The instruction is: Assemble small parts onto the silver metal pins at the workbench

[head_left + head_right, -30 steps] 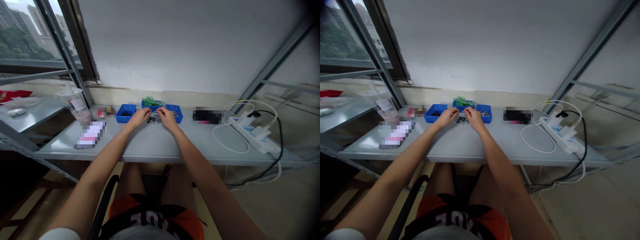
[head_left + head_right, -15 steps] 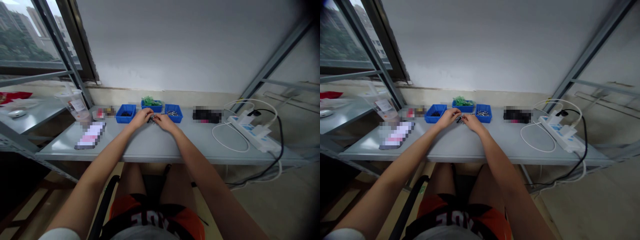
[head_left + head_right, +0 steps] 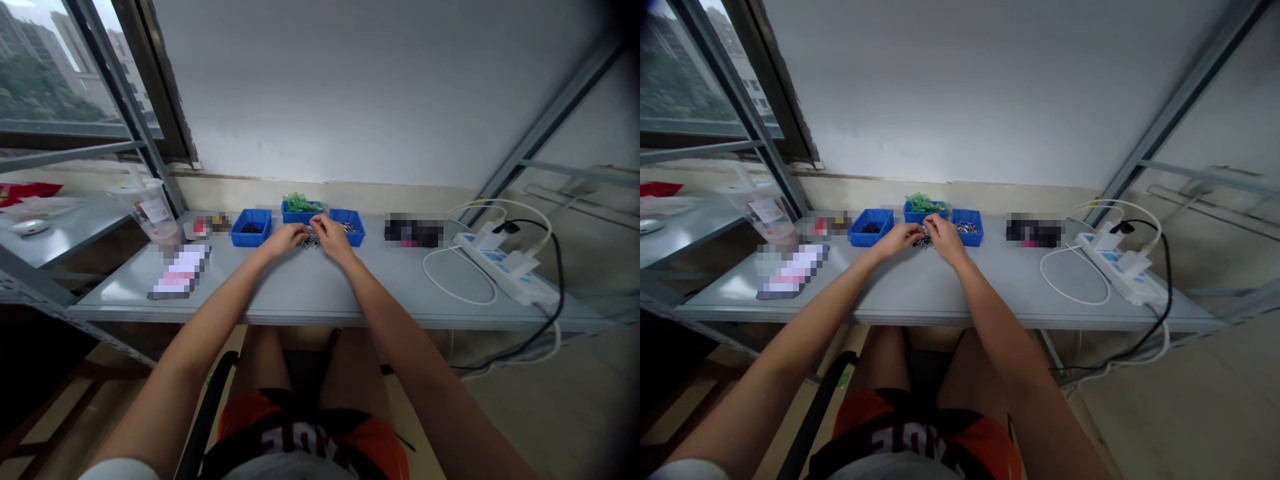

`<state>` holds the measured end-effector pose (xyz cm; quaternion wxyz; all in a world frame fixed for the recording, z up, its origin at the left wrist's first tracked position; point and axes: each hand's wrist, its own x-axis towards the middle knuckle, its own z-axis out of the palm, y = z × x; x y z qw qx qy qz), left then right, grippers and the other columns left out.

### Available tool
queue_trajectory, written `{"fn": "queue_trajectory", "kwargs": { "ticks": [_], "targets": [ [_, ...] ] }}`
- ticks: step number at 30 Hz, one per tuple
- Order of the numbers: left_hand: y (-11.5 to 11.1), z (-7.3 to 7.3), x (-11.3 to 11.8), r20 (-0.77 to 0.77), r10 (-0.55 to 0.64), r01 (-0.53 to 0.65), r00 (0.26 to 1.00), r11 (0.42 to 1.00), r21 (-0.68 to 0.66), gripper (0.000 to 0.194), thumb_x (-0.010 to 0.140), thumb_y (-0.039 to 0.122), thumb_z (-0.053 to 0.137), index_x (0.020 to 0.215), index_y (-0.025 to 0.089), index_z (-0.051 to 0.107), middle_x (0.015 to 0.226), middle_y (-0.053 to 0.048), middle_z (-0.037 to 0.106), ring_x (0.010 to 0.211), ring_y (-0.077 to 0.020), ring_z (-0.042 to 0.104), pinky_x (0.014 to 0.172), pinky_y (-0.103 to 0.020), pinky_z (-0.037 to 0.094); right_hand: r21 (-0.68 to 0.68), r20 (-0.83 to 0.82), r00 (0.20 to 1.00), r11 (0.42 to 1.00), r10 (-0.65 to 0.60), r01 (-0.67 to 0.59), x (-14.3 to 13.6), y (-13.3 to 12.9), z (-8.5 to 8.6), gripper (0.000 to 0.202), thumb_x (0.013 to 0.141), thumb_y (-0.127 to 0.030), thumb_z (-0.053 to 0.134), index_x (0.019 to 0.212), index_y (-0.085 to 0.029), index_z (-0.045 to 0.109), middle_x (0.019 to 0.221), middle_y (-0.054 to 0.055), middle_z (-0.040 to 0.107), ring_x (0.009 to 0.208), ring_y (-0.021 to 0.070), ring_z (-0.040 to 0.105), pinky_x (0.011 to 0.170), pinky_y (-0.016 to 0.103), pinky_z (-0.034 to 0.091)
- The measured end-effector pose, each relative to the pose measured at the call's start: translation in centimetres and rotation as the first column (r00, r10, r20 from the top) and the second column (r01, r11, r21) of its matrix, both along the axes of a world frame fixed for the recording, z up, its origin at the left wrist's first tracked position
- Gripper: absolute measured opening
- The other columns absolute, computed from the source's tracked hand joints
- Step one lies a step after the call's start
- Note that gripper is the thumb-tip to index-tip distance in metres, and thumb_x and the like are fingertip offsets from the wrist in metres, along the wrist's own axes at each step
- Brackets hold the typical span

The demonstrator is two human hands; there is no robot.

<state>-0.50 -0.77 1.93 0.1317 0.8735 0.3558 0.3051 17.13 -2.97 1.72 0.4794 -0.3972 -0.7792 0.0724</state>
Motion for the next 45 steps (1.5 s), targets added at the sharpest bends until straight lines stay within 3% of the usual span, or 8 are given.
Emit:
{"fn": "queue_trajectory", "kwargs": {
  "ticks": [4,9,15,19,24,30,39,45],
  "targets": [
    [0.0,0.0,0.0,0.028,-0.004,0.005,1.000,1.000,-0.024,0.015,0.086,0.018,0.049,0.082,0.013,0.063,0.074,-0.002,0.064,0.067,-0.0137,0.054,0.066,-0.025,0.041,0.003,-0.019,1.000,1.000,-0.003,0.003,-0.1,0.0,-0.1,0.024,0.093,-0.038,0.044,0.094,-0.020,0.060,0.081,0.004,0.067,0.071,0.0160,0.059,0.071,0.028,0.043],
    [0.3,0.1,-0.4,0.126,0.065,-0.072,0.990,0.996,0.058,0.013,0.087,0.020,0.051,0.085,0.014,0.063,0.079,-0.004,0.066,0.070,-0.0142,0.056,0.070,-0.026,0.044,-0.070,-0.068,0.997,0.997,-0.042,0.037,0.7,0.5,0.2,0.021,0.091,-0.037,0.047,0.094,-0.020,0.061,0.075,0.003,0.066,0.066,0.0164,0.059,0.069,0.028,0.044],
    [0.4,0.3,-0.6,0.263,0.068,-0.119,0.963,0.975,0.185,0.012,0.090,0.021,0.052,0.088,0.015,0.062,0.087,-0.006,0.067,0.081,-0.0155,0.060,0.077,-0.027,0.047,-0.144,0.065,0.997,0.989,-0.029,0.038,1.0,1.0,-0.5,0.017,0.091,-0.029,0.050,0.094,-0.019,0.062,0.074,0.003,0.066,0.066,0.0153,0.059,0.068,0.027,0.042],
    [0.2,0.2,-0.4,0.221,0.035,-0.080,0.975,0.977,0.199,0.012,0.090,0.020,0.052,0.089,0.015,0.062,0.090,-0.006,0.067,0.083,-0.0158,0.061,0.078,-0.027,0.047,-0.215,0.193,0.980,0.977,0.050,-0.007,0.5,1.0,-1.2,0.014,0.090,-0.024,0.049,0.090,-0.018,0.062,0.069,0.001,0.062,0.064,0.0138,0.057,0.067,0.026,0.040],
    [0.1,0.2,-0.4,0.194,0.060,-0.096,0.979,0.979,0.179,0.014,0.091,0.022,0.051,0.090,0.015,0.063,0.092,-0.006,0.068,0.086,-0.0162,0.061,0.080,-0.027,0.047,-0.269,0.137,0.988,0.963,0.075,-0.035,0.6,0.9,-1.2,0.015,0.091,-0.028,0.048,0.089,-0.019,0.060,0.067,0.000,0.061,0.063,0.0135,0.056,0.065,0.026,0.041],
    [0.4,0.3,-0.8,0.207,0.149,-0.184,0.967,0.970,0.160,0.015,0.091,0.023,0.050,0.091,0.015,0.063,0.091,-0.007,0.068,0.084,-0.0165,0.060,0.079,-0.028,0.045,-0.192,-0.003,1.000,0.981,-0.025,0.024,1.1,1.0,-0.4,0.017,0.090,-0.032,0.048,0.092,-0.019,0.059,0.070,0.001,0.064,0.064,0.0145,0.058,0.067,0.027,0.043],
    [0.1,0.2,-0.3,0.064,0.035,-0.037,0.997,0.999,0.027,0.015,0.087,0.020,0.050,0.086,0.014,0.064,0.078,-0.004,0.067,0.070,-0.0142,0.056,0.069,-0.026,0.043,-0.062,-0.070,0.997,0.998,-0.031,0.027,0.3,0.1,0.0,0.024,0.092,-0.038,0.044,0.099,-0.020,0.058,0.075,0.002,0.064,0.068,0.0159,0.059,0.072,0.030,0.044],
    [-0.1,0.1,-0.3,0.094,0.056,-0.063,0.994,0.996,0.063,0.018,0.089,0.023,0.048,0.086,0.014,0.063,0.074,-0.003,0.064,0.065,-0.0131,0.053,0.064,-0.025,0.040,-0.084,-0.075,0.995,0.995,-0.067,0.061,0.5,0.3,-0.1,0.025,0.092,-0.042,0.044,0.098,-0.022,0.058,0.071,0.001,0.062,0.065,0.0163,0.057,0.070,0.030,0.044]
  ]
}}
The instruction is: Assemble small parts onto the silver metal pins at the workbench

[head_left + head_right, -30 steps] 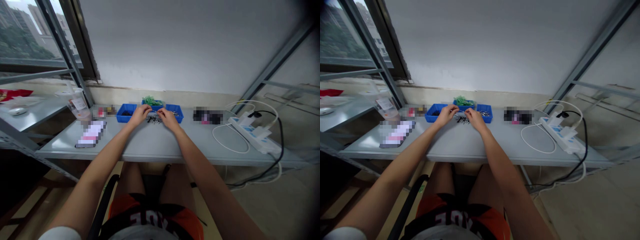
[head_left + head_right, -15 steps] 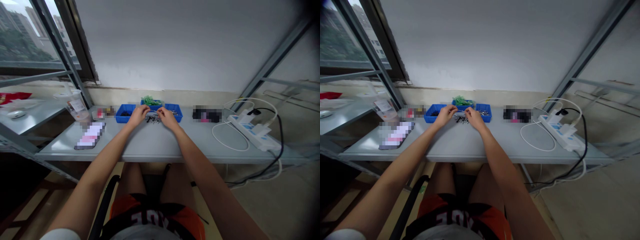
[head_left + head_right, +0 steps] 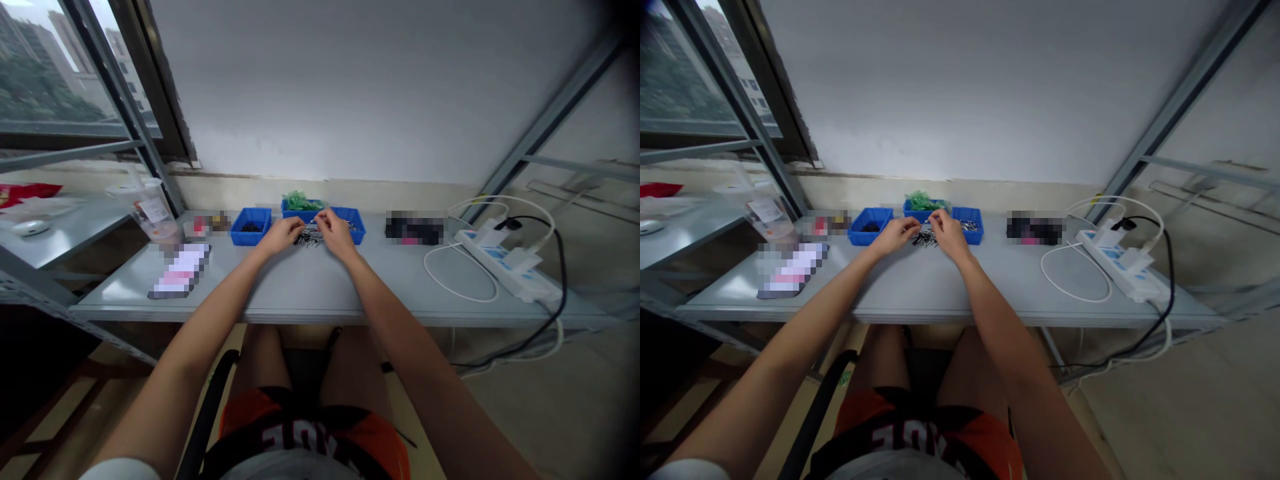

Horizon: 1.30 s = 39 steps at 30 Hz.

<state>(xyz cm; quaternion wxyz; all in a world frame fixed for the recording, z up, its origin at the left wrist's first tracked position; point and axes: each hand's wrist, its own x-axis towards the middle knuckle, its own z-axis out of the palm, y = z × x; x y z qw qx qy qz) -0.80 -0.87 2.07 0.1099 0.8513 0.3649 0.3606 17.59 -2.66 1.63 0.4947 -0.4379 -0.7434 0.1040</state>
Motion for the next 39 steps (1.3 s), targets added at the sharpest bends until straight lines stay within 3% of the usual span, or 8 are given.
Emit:
{"fn": "queue_trajectory", "kwargs": {
  "ticks": [12,18,23,27,32,39],
  "targets": [
    [-0.1,0.1,-0.1,0.110,0.061,-0.069,0.992,0.995,0.066,0.019,0.092,0.028,0.045,0.089,0.016,0.059,0.077,-0.003,0.063,0.068,-0.0139,0.055,0.067,-0.026,0.043,-0.028,0.033,0.997,0.998,-0.063,0.064,0.3,0.2,0.0,0.029,0.092,-0.044,0.043,0.078,-0.022,0.057,0.062,0.000,0.059,0.058,0.0153,0.054,0.064,0.029,0.039],
    [-0.2,0.2,-0.2,0.108,0.064,-0.071,0.992,0.995,0.069,0.019,0.093,0.026,0.043,0.087,0.016,0.058,0.076,-0.003,0.062,0.069,-0.0146,0.055,0.069,-0.026,0.043,-0.034,0.019,0.999,0.999,-0.027,0.028,0.3,0.1,0.0,0.028,0.093,-0.043,0.040,0.085,-0.022,0.056,0.067,0.000,0.061,0.064,0.0160,0.056,0.068,0.029,0.041],
    [0.0,0.2,-0.2,0.105,0.079,-0.087,0.991,0.994,0.070,0.018,0.093,0.024,0.041,0.087,0.016,0.057,0.076,-0.004,0.062,0.070,-0.0153,0.056,0.070,-0.026,0.043,-0.030,-0.038,0.999,1.000,-0.001,0.000,0.4,0.8,-0.3,0.018,0.089,-0.026,0.038,0.100,-0.022,0.052,0.086,0.004,0.064,0.077,0.0174,0.059,0.074,0.032,0.045],
    [-0.1,0.1,-0.2,0.095,0.088,-0.094,0.992,0.994,0.059,0.019,0.093,0.024,0.041,0.086,0.017,0.057,0.076,-0.004,0.062,0.069,-0.0157,0.056,0.069,-0.027,0.043,-0.056,-0.022,0.999,0.998,0.042,-0.043,0.7,1.1,-0.6,0.022,0.079,-0.013,0.038,0.094,-0.023,0.051,0.094,0.004,0.063,0.083,0.0176,0.058,0.077,0.033,0.045],
    [-0.3,0.1,-0.2,0.064,0.091,-0.094,0.994,0.995,0.034,0.020,0.093,0.023,0.040,0.084,0.017,0.057,0.072,-0.003,0.061,0.067,-0.0156,0.055,0.067,-0.027,0.042,-0.082,0.055,0.987,0.985,0.154,-0.149,0.4,0.7,-0.4,0.023,0.073,-0.009,0.036,0.084,-0.021,0.052,0.089,0.003,0.062,0.082,0.0168,0.057,0.078,0.032,0.043],
    [-0.4,0.2,-0.2,0.049,0.076,-0.078,0.996,0.996,0.040,0.022,0.093,0.023,0.039,0.085,0.017,0.057,0.075,-0.004,0.061,0.069,-0.0160,0.055,0.068,-0.027,0.041,-0.084,0.061,0.986,0.985,0.155,-0.150,0.3,0.7,-0.4,0.020,0.076,-0.012,0.037,0.083,-0.021,0.053,0.086,0.002,0.063,0.075,0.0151,0.055,0.075,0.030,0.041]
  ]
}}
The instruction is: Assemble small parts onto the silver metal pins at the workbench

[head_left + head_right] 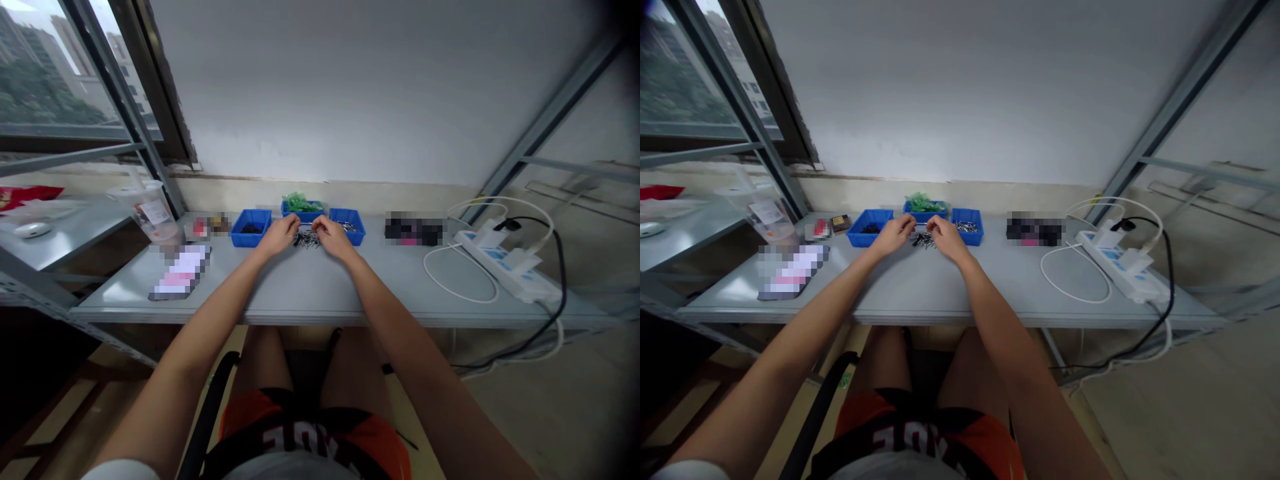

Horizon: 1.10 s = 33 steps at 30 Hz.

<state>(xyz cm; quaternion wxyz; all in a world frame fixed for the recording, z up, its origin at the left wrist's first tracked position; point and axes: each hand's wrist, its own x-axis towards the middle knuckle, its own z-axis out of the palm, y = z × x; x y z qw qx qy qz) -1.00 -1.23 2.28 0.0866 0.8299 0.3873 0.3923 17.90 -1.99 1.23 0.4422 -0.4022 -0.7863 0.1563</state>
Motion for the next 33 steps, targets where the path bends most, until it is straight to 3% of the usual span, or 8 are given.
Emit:
{"fn": "queue_trajectory", "kwargs": {
  "ticks": [15,23,26,29,31,33],
  "targets": [
    [0.2,-0.2,-0.1,0.001,0.010,-0.010,1.000,1.000,-0.003,0.022,0.093,0.025,0.040,0.087,0.015,0.059,0.074,-0.003,0.061,0.069,-0.0147,0.054,0.068,-0.025,0.040,0.030,-0.039,0.998,0.999,0.039,-0.038,-0.1,-0.1,-0.1,0.022,0.071,-0.010,0.041,0.084,-0.019,0.056,0.079,0.002,0.064,0.071,0.0150,0.057,0.070,0.028,0.042],
    [0.5,-0.3,-0.1,0.028,0.038,-0.039,0.999,0.999,0.018,0.020,0.092,0.023,0.043,0.095,0.014,0.061,0.090,-0.007,0.067,0.080,-0.0170,0.060,0.076,-0.027,0.045,-0.036,-0.050,0.993,0.994,0.106,-0.107,-0.6,-0.4,-0.1,0.020,0.070,-0.010,0.043,0.079,-0.019,0.057,0.075,0.001,0.064,0.070,0.0147,0.059,0.068,0.028,0.044],
    [0.6,-0.4,-0.1,0.008,0.082,-0.082,0.997,0.997,-0.005,0.025,0.091,0.026,0.046,0.108,0.013,0.059,0.092,-0.008,0.067,0.080,-0.0178,0.061,0.078,-0.029,0.046,-0.006,-0.110,0.994,1.000,0.018,-0.019,-0.4,0.0,0.0,0.019,0.071,-0.011,0.044,0.080,-0.020,0.057,0.073,0.001,0.064,0.071,0.0153,0.060,0.071,0.029,0.046],
    [0.7,-0.7,-0.2,-0.076,0.093,-0.096,0.993,0.995,-0.033,0.028,0.091,0.028,0.048,0.112,0.013,0.060,0.093,-0.009,0.068,0.079,-0.0184,0.061,0.078,-0.030,0.047,0.015,-0.229,0.955,0.980,-0.188,0.196,0.3,0.8,-0.1,0.017,0.075,-0.014,0.046,0.085,-0.020,0.058,0.079,0.003,0.065,0.073,0.0163,0.060,0.074,0.031,0.048],
    [0.8,-0.8,-0.3,-0.162,0.074,-0.085,0.984,0.994,-0.062,0.026,0.090,0.028,0.049,0.107,0.014,0.063,0.095,-0.010,0.068,0.081,-0.0188,0.062,0.078,-0.031,0.047,-0.009,-0.305,0.893,0.939,-0.329,0.343,0.9,1.5,-0.2,0.022,0.077,-0.016,0.049,0.096,-0.020,0.058,0.089,0.006,0.066,0.075,0.0168,0.060,0.076,0.033,0.048],
    [0.7,-0.9,-0.3,-0.242,0.057,-0.085,0.969,0.991,-0.105,0.025,0.089,0.027,0.049,0.104,0.014,0.065,0.094,-0.010,0.068,0.081,-0.0193,0.062,0.077,-0.030,0.047,-0.081,-0.313,0.864,0.918,-0.394,0.389,1.4,2.0,-0.5,0.035,0.077,-0.019,0.053,0.112,-0.021,0.054,0.095,0.007,0.066,0.072,0.0169,0.060,0.075,0.035,0.049]
  ]
}}
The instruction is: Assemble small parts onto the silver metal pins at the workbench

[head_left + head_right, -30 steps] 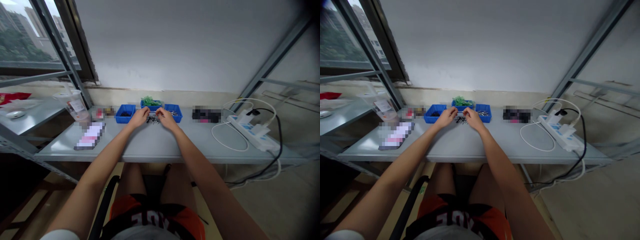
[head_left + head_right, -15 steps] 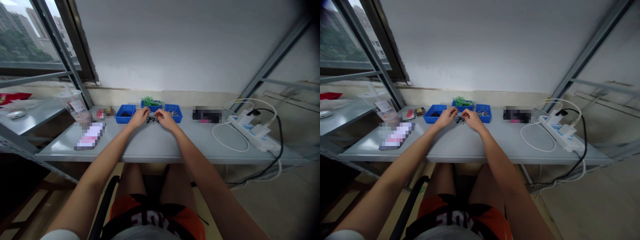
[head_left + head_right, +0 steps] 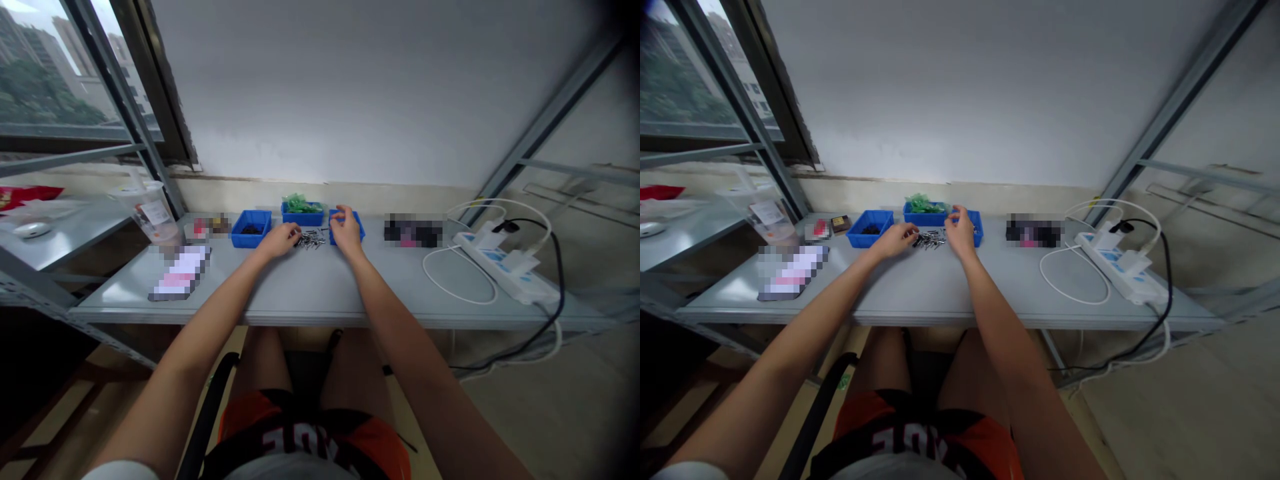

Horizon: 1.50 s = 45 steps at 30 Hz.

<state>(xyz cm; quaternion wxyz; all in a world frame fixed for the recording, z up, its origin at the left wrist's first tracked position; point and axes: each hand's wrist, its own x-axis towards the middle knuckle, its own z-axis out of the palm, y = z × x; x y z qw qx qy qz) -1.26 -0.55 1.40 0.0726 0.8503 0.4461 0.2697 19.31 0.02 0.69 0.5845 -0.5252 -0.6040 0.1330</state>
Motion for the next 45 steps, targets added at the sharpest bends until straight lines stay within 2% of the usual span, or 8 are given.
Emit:
{"fn": "queue_trajectory", "kwargs": {
  "ticks": [4,10,15,21,26,32,40,45],
  "targets": [
    [-0.1,-0.1,0.0,-0.087,-0.019,0.015,0.996,0.999,-0.046,0.025,0.087,0.024,0.051,0.101,0.013,0.068,0.096,-0.012,0.069,0.086,-0.0214,0.062,0.079,-0.031,0.047,-0.075,0.103,0.986,0.989,0.133,-0.125,-0.2,0.0,-0.7,0.044,0.079,-0.021,0.055,0.123,-0.023,0.050,0.091,0.004,0.067,0.071,0.0166,0.061,0.072,0.033,0.049],
    [0.3,-0.9,-0.1,-0.178,-0.103,0.095,0.979,0.994,-0.055,0.028,0.086,0.024,0.051,0.104,0.013,0.069,0.102,-0.012,0.070,0.095,-0.0227,0.062,0.087,-0.031,0.046,-0.130,0.346,0.880,0.945,0.326,-0.299,-1.7,-1.4,-0.5,0.025,0.081,-0.018,0.052,0.104,-0.019,0.062,0.082,0.002,0.065,0.067,0.0140,0.058,0.072,0.029,0.046],
    [0.6,-1.1,-0.1,-0.215,-0.141,0.124,0.966,0.988,-0.092,0.028,0.084,0.025,0.052,0.103,0.012,0.070,0.099,-0.011,0.071,0.090,-0.0224,0.063,0.084,-0.031,0.047,0.149,0.384,0.904,0.953,0.189,-0.263,-2.3,-2.3,0.3,0.017,0.082,-0.018,0.049,0.094,-0.019,0.062,0.085,0.003,0.062,0.068,0.0134,0.054,0.075,0.031,0.045],
    [0.3,-0.8,-0.1,-0.209,-0.132,0.109,0.969,0.987,-0.116,0.028,0.084,0.025,0.051,0.100,0.012,0.070,0.096,-0.011,0.071,0.087,-0.0225,0.063,0.081,-0.031,0.048,0.434,0.126,0.991,0.897,0.034,-0.086,-1.5,-3.6,0.8,0.018,0.083,-0.028,0.053,0.100,-0.022,0.055,0.081,0.001,0.056,0.060,0.0122,0.047,0.060,0.028,0.043],
    [0.3,-1.0,-0.1,-0.211,-0.076,0.055,0.975,0.993,-0.103,0.027,0.083,0.024,0.052,0.099,0.015,0.070,0.098,-0.010,0.071,0.089,-0.0226,0.064,0.081,-0.030,0.049,0.347,0.060,0.995,0.936,-0.078,0.052,-1.4,-3.9,1.4,0.015,0.087,-0.033,0.048,0.096,-0.023,0.054,0.086,0.003,0.055,0.067,0.0136,0.050,0.063,0.029,0.044],
    [0.0,-1.1,0.1,-0.267,0.087,-0.105,0.960,0.993,-0.055,0.024,0.082,0.023,0.052,0.096,0.020,0.071,0.098,-0.009,0.071,0.093,-0.0235,0.065,0.078,-0.029,0.050,0.266,0.154,0.988,0.964,-0.020,-0.021,-2.2,-3.7,1.8,0.008,0.087,-0.029,0.048,0.090,-0.023,0.052,0.092,0.004,0.056,0.067,0.0131,0.048,0.070,0.030,0.044],
    [-0.4,-0.9,0.3,-0.288,0.127,-0.142,0.949,0.989,-0.031,0.023,0.082,0.021,0.050,0.093,0.020,0.070,0.098,-0.010,0.071,0.094,-0.0262,0.065,0.078,-0.032,0.050,0.234,0.195,0.975,0.970,-0.107,0.059,-2.2,-3.0,1.4,0.020,0.082,-0.033,0.053,0.074,-0.024,0.037,0.067,-0.003,0.043,0.063,0.0136,0.042,0.066,0.028,0.038],
    [-0.4,-0.9,0.3,-0.278,0.117,-0.132,0.953,0.991,-0.035,0.023,0.082,0.023,0.051,0.094,0.020,0.070,0.097,-0.009,0.072,0.094,-0.0243,0.065,0.077,-0.029,0.049,0.225,0.240,0.970,0.974,-0.047,-0.009,-2.6,-3.3,1.4,0.026,0.083,-0.032,0.048,0.066,-0.024,0.030,0.057,-0.006,0.033,0.052,0.0107,0.033,0.058,0.027,0.032]
  ]
}}
